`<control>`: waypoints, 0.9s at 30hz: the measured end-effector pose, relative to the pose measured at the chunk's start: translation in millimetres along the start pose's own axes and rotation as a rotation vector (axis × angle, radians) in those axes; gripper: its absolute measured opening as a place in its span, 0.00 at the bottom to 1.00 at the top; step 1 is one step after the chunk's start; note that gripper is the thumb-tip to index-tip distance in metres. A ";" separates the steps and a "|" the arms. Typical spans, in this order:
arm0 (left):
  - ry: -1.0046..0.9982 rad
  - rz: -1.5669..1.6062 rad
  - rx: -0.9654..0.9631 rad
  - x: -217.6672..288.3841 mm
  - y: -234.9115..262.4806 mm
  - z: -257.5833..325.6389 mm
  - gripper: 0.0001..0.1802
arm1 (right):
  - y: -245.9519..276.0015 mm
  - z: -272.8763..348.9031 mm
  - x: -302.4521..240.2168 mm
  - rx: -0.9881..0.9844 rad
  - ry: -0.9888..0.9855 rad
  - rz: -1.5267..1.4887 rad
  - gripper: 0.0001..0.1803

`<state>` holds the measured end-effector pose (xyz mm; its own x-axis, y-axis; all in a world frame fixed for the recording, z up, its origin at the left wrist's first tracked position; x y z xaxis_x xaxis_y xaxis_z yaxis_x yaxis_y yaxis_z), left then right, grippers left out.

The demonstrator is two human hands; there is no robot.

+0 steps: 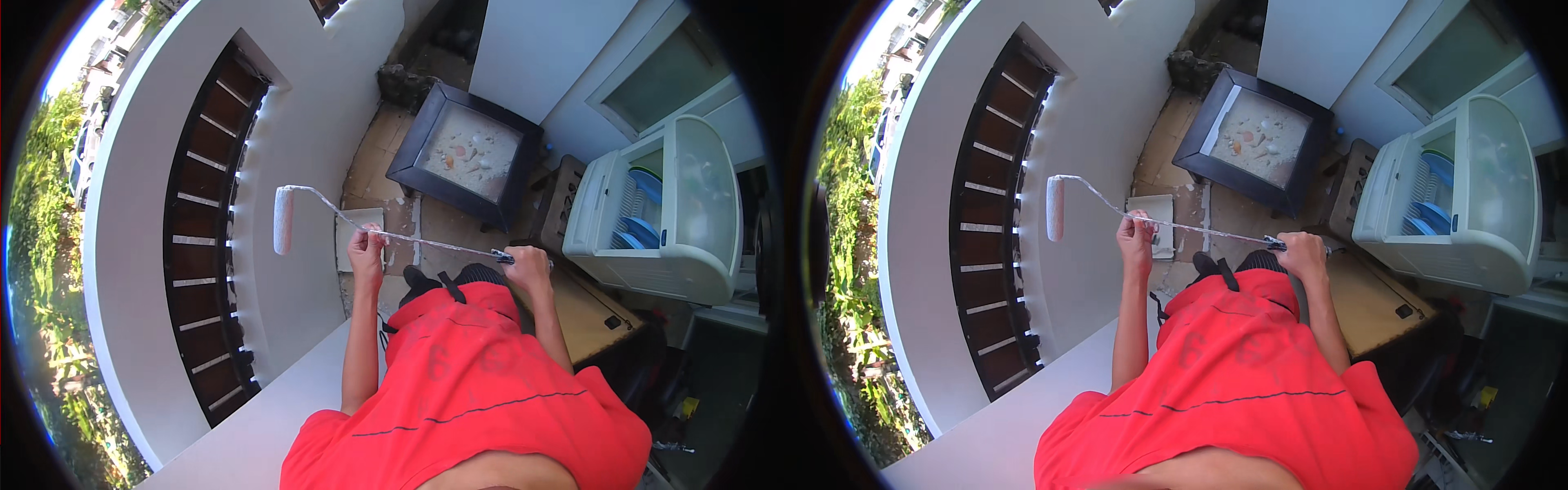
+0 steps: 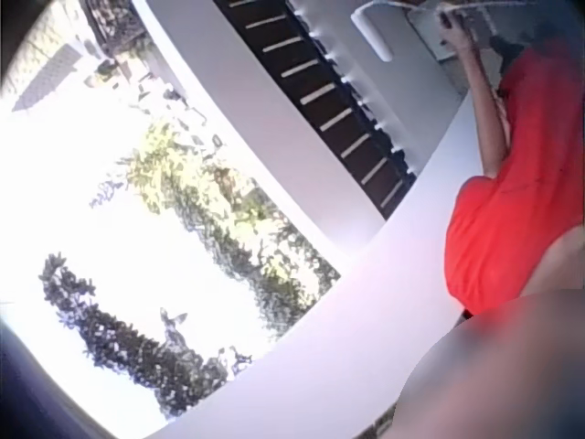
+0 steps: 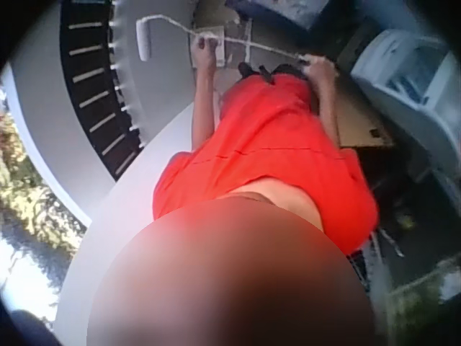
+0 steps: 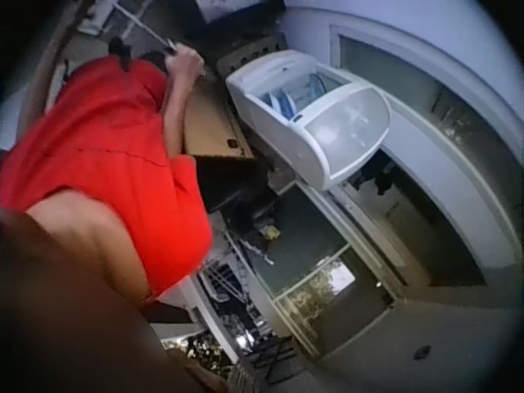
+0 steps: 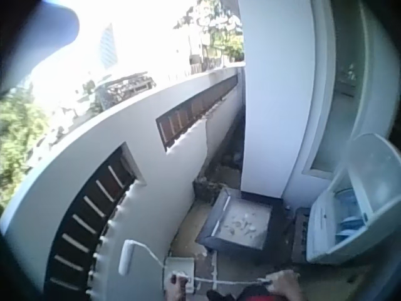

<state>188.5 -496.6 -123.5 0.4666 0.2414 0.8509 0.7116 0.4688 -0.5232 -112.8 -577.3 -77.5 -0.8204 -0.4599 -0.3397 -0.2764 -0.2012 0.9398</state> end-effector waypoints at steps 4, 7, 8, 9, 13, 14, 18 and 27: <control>-0.003 0.042 0.049 6.1 25.4 -16.0 0.10 | -12.0 -35.6 -20.1 -0.056 0.053 0.013 0.08; 0.008 0.137 0.092 10.0 36.5 -25.0 0.11 | -20.7 -64.1 -28.9 -0.120 0.109 0.034 0.08; 0.005 0.150 0.116 12.2 41.9 -29.1 0.12 | -24.4 -75.6 -31.8 -0.134 0.116 0.031 0.08; 0.004 0.165 0.139 12.5 45.9 -32.0 0.12 | -28.1 -86.4 -34.6 -0.139 0.152 0.019 0.07; -0.061 0.191 0.163 19.6 58.2 -57.5 0.12 | -39.3 -143.5 -42.2 -0.158 0.233 -0.014 0.06; -0.068 0.142 0.218 22.6 61.1 -64.9 0.12 | -42.3 -158.4 -42.5 -0.161 0.252 -0.028 0.07; -0.099 -0.004 0.427 32.8 72.4 -108.0 0.11 | -43.6 -227.8 -53.3 -0.135 0.319 0.010 0.08; 0.040 -0.278 0.549 39.5 64.5 -187.3 0.11 | -39.3 -342.7 0.0 -0.050 0.114 -0.040 0.06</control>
<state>351.2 -615.9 -132.5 0.3297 0.0205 0.9439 0.4403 0.8810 -0.1729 69.6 -865.7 -127.4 -0.7462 -0.5454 -0.3816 -0.2801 -0.2627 0.9233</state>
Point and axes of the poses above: each hand's wrist, its own z-axis away from the middle knuckle, its own y-axis out of the back of the hand, x = y × z, the point moved 4 cm from there along -z, towards the middle knuckle, and after that the axes turned 1 degree about z, right-handed, at the moved point
